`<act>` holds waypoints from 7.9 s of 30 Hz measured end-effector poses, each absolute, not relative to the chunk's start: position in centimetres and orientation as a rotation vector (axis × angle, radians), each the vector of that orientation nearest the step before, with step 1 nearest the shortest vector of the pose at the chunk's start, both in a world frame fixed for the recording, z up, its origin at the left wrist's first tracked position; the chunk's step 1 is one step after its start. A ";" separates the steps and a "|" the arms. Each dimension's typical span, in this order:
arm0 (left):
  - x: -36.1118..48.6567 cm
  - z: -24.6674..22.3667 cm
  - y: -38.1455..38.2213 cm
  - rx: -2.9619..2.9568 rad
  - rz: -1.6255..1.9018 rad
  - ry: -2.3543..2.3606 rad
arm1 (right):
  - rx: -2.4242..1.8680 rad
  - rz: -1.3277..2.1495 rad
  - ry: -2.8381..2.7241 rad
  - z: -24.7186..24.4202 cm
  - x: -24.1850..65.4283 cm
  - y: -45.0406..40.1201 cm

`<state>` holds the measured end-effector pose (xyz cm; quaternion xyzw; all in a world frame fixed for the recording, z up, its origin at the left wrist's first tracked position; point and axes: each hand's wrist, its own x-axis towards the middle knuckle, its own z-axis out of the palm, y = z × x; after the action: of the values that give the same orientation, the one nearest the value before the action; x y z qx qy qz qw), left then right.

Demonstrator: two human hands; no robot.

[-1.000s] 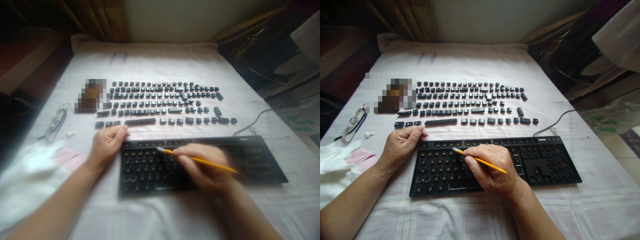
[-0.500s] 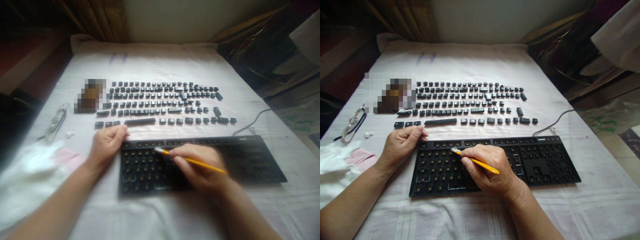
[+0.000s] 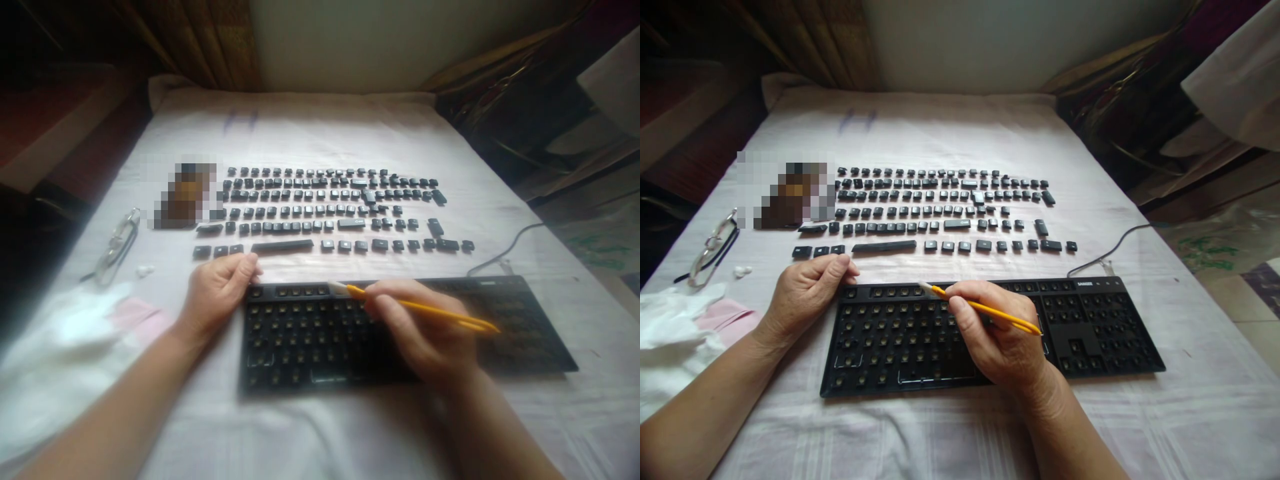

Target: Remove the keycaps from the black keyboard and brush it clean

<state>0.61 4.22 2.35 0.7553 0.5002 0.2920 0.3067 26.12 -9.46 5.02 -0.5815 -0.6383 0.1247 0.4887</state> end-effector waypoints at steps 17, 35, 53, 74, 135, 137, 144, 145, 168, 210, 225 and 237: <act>0.6 2.3 4.2 1.990 0.786 1.325 | -1.450 0.272 -1.696 5.5 26.1 -9.0; 0.4 2.2 4.2 1.991 0.781 1.324 | -1.378 0.233 -1.673 5.3 26.3 -9.3; 0.5 2.1 4.2 1.984 0.781 1.329 | -1.274 0.306 -1.721 5.8 26.0 -9.2; 0.4 2.0 4.3 1.984 0.796 1.312 | -1.262 0.316 -1.818 5.9 25.6 -9.0; -0.5 2.0 2.9 1.995 0.861 1.360 | -1.393 -0.088 -1.771 7.1 29.4 -10.9; -0.9 2.1 2.1 1.972 0.863 1.373 | -1.348 -0.152 -1.831 7.2 29.4 -10.4; 0.2 2.5 1.0 1.696 0.936 1.305 | -1.121 -0.386 -1.882 6.4 27.8 -9.8; 0.5 2.5 1.1 1.636 0.959 1.279 | -1.111 -0.366 -1.890 6.2 27.7 -9.9; 0.6 2.0 0.8 1.541 0.766 1.408 | -1.156 -0.104 -1.889 4.2 27.9 -10.1; 1.7 2.2 1.1 1.790 0.844 1.182 | -1.122 -0.219 -1.772 4.1 26.1 -9.7; 1.4 2.4 0.5 1.803 0.829 1.322 | -1.267 -0.042 -1.790 5.3 27.1 -10.9; 0.9 2.3 0.4 1.866 0.780 1.443 | -1.256 0.026 -1.831 4.7 27.4 -10.1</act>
<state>0.94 0.38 2.33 0.7110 0.5497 0.2972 0.3224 27.39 -10.09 4.74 -0.5066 -0.7386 0.0107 0.4446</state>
